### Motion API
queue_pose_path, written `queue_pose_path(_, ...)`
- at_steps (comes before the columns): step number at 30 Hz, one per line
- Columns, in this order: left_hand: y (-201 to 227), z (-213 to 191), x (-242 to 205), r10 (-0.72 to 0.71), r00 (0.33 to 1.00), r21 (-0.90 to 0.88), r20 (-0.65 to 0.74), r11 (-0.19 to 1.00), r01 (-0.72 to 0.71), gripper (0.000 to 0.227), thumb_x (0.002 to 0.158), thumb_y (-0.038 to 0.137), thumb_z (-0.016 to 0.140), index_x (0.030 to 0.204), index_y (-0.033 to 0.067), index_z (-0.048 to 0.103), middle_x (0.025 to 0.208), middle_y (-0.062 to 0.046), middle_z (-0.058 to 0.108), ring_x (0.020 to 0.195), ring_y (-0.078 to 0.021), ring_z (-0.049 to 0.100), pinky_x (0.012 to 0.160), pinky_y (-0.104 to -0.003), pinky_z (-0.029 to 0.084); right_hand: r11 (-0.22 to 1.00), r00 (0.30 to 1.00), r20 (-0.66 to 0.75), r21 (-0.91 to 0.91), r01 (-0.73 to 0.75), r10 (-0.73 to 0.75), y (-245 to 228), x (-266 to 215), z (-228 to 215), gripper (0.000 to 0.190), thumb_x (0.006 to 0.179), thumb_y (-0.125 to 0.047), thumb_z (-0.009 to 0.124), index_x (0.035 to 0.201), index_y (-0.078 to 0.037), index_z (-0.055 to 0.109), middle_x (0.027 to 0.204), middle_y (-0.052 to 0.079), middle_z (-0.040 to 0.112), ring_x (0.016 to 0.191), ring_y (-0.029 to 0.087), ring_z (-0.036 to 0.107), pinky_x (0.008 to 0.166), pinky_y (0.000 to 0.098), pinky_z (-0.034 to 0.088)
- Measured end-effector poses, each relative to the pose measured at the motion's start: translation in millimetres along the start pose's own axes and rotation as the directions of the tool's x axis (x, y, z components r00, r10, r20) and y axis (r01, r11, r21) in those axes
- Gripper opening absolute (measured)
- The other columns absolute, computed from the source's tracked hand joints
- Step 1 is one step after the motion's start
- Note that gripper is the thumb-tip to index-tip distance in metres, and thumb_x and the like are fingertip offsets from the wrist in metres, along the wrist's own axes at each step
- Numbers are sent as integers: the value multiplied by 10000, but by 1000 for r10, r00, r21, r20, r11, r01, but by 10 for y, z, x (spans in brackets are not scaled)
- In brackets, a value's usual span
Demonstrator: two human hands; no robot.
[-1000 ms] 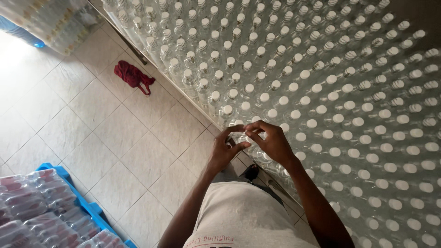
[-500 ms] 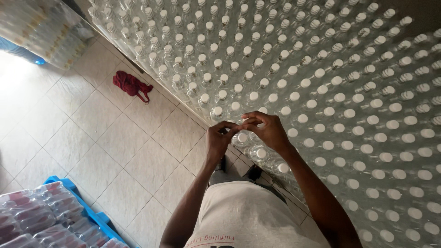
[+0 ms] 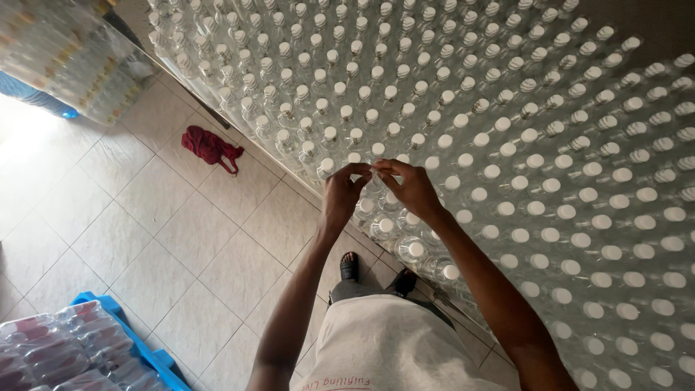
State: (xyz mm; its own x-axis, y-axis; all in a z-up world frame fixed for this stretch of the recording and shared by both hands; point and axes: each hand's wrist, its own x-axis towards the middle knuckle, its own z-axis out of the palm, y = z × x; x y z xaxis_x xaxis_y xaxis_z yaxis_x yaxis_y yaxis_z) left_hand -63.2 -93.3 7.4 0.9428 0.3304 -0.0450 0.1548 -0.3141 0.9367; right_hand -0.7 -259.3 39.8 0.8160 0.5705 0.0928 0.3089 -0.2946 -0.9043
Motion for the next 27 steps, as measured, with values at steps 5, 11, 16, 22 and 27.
queue_pose_path(5, -117, 17, 34, 195, 981, 172, 10, 966, -194, 187, 945, 110, 695, 1123, 132, 749, 1002, -73, 772, 880, -350, 737, 779, -448, 592, 993, 998, 0, -97, 65, -65, 109, 14, 46, 163, 991, -70, 673, 1145, -36, 714, 1120, 165, 763, 1192, 334, 671, 1141, 475, 443)
queue_pose_path(11, -177, 54, 7, 298, 954, 254, 11, 922, -291, 160, 996, 153, 639, 1113, 190, 741, 1021, -18, 751, 853, -349, 733, 715, -476, 601, 968, 984, 12, -182, 176, -176, 226, 40, 31, 156, 1002, -77, 661, 1143, -58, 724, 1146, 137, 760, 1253, 320, 640, 1154, 476, 438)
queue_pose_path(16, -242, 75, -14, 330, 944, 279, 4, 906, -318, 157, 1011, 166, 626, 1102, 213, 746, 1024, -2, 747, 853, -345, 731, 699, -486, 603, 927, 967, 26, -279, 252, -255, 253, 29, 35, 161, 1011, -88, 655, 1152, -71, 731, 1184, 134, 751, 1270, 303, 632, 1147, 468, 446)
queue_pose_path(22, -221, 49, -16, 364, 931, 324, 36, 877, -355, 145, 1004, 171, 616, 1088, 227, 722, 1010, 0, 728, 870, -327, 730, 683, -473, 604, 901, 955, 30, -322, 289, -296, 407, 32, 55, 149, 1006, -110, 661, 1135, -103, 733, 1227, 85, 746, 1286, 259, 628, 1141, 455, 450)
queue_pose_path(27, -313, 62, -57, 409, 911, 406, 54, 824, -394, 127, 1005, 154, 611, 1044, 191, 726, 1002, -8, 715, 874, -297, 735, 658, -431, 598, 835, 925, 53, -415, 362, -375, 471, 22, 68, 144, 1002, -100, 669, 1129, -98, 739, 1195, 66, 758, 1268, 230, 643, 1116, 444, 468)
